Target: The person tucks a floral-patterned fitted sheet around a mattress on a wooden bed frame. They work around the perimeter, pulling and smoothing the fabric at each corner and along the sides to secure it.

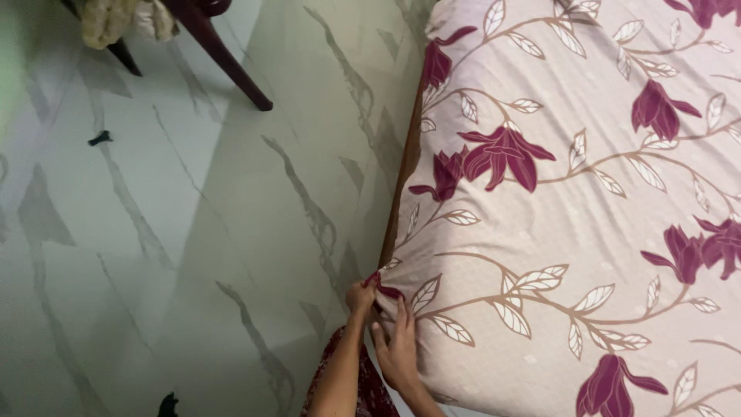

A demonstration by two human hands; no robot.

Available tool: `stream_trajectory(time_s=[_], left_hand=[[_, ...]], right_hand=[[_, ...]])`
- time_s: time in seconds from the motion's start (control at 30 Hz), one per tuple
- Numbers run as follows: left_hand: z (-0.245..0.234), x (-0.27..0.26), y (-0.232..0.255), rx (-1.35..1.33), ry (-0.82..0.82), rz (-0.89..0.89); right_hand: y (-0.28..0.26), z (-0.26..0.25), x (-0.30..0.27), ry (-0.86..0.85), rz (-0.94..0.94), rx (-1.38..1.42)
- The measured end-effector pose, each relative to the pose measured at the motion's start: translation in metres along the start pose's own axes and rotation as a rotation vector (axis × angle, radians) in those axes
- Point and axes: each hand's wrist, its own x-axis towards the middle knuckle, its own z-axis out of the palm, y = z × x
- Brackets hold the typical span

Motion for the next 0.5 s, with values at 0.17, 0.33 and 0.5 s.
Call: stream_trajectory(time_s=[0.17, 0.33, 0.5], left_hand=[[0.003, -0.016, -0.003, -0.032, 0.095, 0.171], [-0.004, -0.056, 0.017, -0.371, -0.046, 0.378], [0.017, -0.079, 0.051, -0.042, -0.431, 0.113]], right_hand=[[0.083, 0.049, 0.01, -0.175, 0.485, 0.264], [0.109, 0.084, 0.037, -0.033, 0.586, 0.447], [0.105, 0.073, 0.036, -0.216, 0.696, 0.954]])
